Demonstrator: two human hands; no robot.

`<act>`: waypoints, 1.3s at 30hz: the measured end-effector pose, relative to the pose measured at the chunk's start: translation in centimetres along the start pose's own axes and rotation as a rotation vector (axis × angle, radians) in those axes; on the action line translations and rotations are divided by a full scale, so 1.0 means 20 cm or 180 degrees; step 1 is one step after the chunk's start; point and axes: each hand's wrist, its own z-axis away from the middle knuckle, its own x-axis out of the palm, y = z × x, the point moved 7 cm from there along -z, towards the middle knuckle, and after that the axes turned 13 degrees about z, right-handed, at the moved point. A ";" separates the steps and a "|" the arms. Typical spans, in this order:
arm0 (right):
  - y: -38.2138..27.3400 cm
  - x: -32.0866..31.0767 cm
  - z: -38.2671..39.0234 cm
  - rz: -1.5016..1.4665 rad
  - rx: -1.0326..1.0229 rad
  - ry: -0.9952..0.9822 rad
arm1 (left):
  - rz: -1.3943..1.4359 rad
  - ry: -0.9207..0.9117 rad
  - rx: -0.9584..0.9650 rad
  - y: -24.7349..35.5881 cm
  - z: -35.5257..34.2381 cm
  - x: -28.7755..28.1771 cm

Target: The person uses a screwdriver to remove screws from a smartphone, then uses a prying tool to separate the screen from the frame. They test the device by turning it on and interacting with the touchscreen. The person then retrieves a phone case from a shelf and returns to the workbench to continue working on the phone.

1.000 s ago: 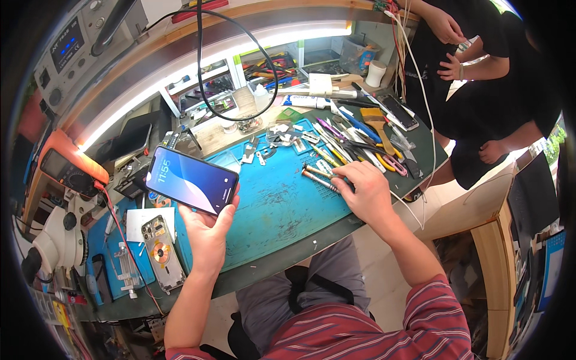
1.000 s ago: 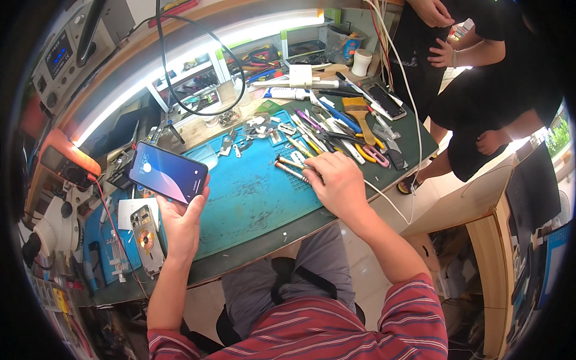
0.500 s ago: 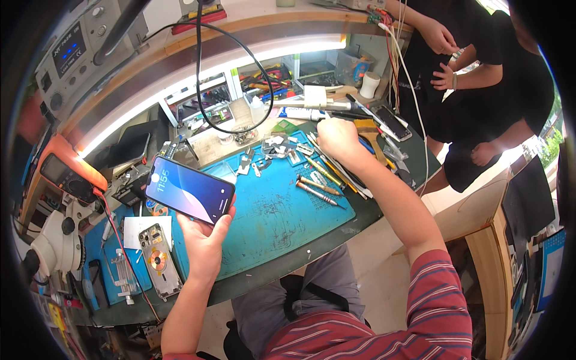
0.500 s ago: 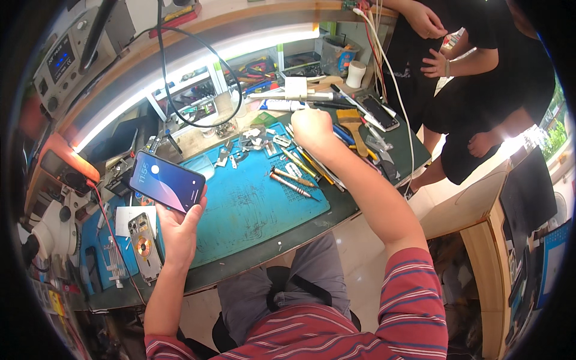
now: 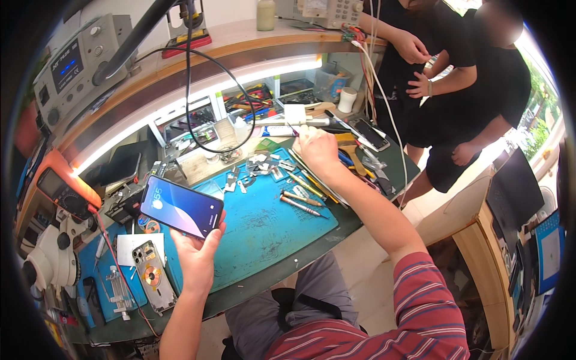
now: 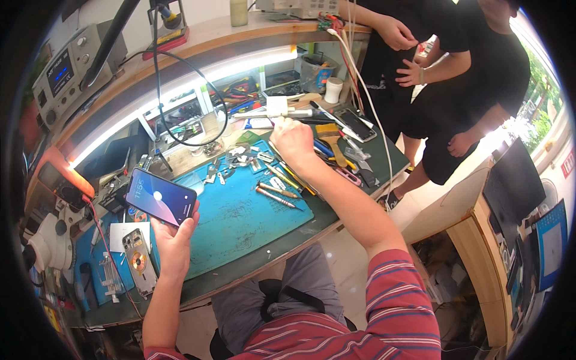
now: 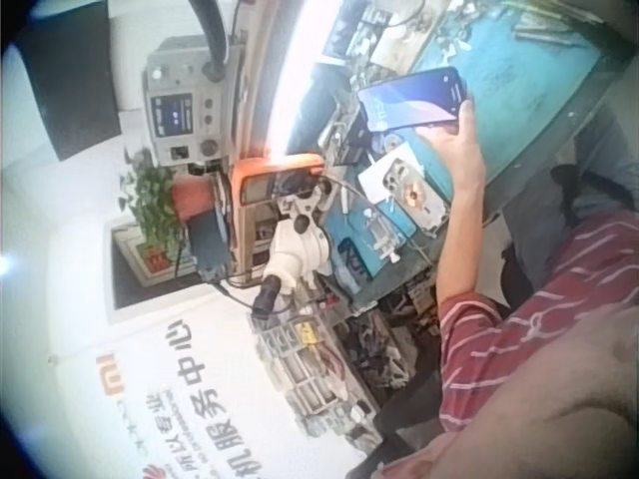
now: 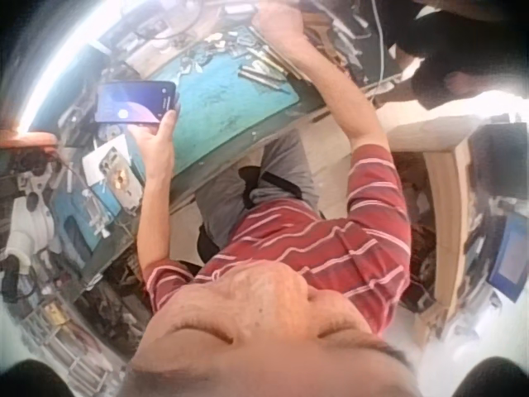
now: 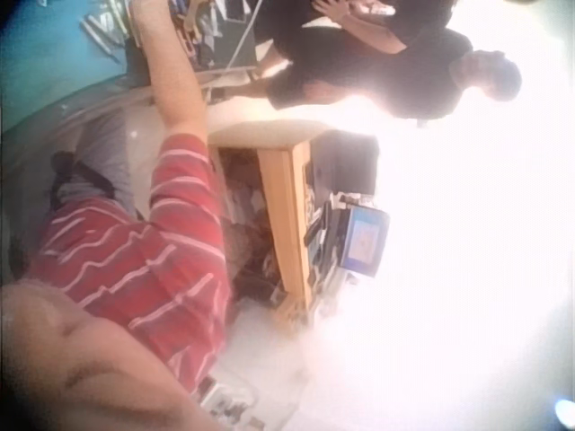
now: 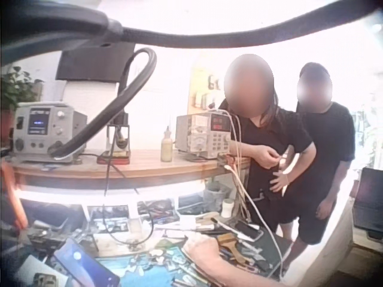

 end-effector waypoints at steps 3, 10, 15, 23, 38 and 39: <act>-0.02 -0.24 0.00 -0.0725 0.0174 0.0811 | 0.0051 0.0054 -0.0083 0.00 0.00 -0.02; -0.27 -0.63 0.21 -0.2473 -0.0623 0.0973 | 0.0080 0.0124 0.0035 0.01 -0.01 -0.02; -0.45 -0.78 0.33 -0.3362 -0.0588 0.0520 | 0.0349 0.0290 0.0054 0.01 -0.01 -0.05; -0.58 -0.83 0.34 -0.3926 -0.0590 0.0641 | 0.0622 0.0316 0.0164 0.04 -0.05 -0.15; -0.57 -0.80 0.38 -0.3704 -0.0589 0.0576 | 0.1006 0.0040 -0.0207 0.04 -0.06 -0.07; -0.57 -0.80 0.39 -0.3697 -0.0605 0.0579 | 0.0983 0.0045 -0.0220 0.04 -0.05 -0.07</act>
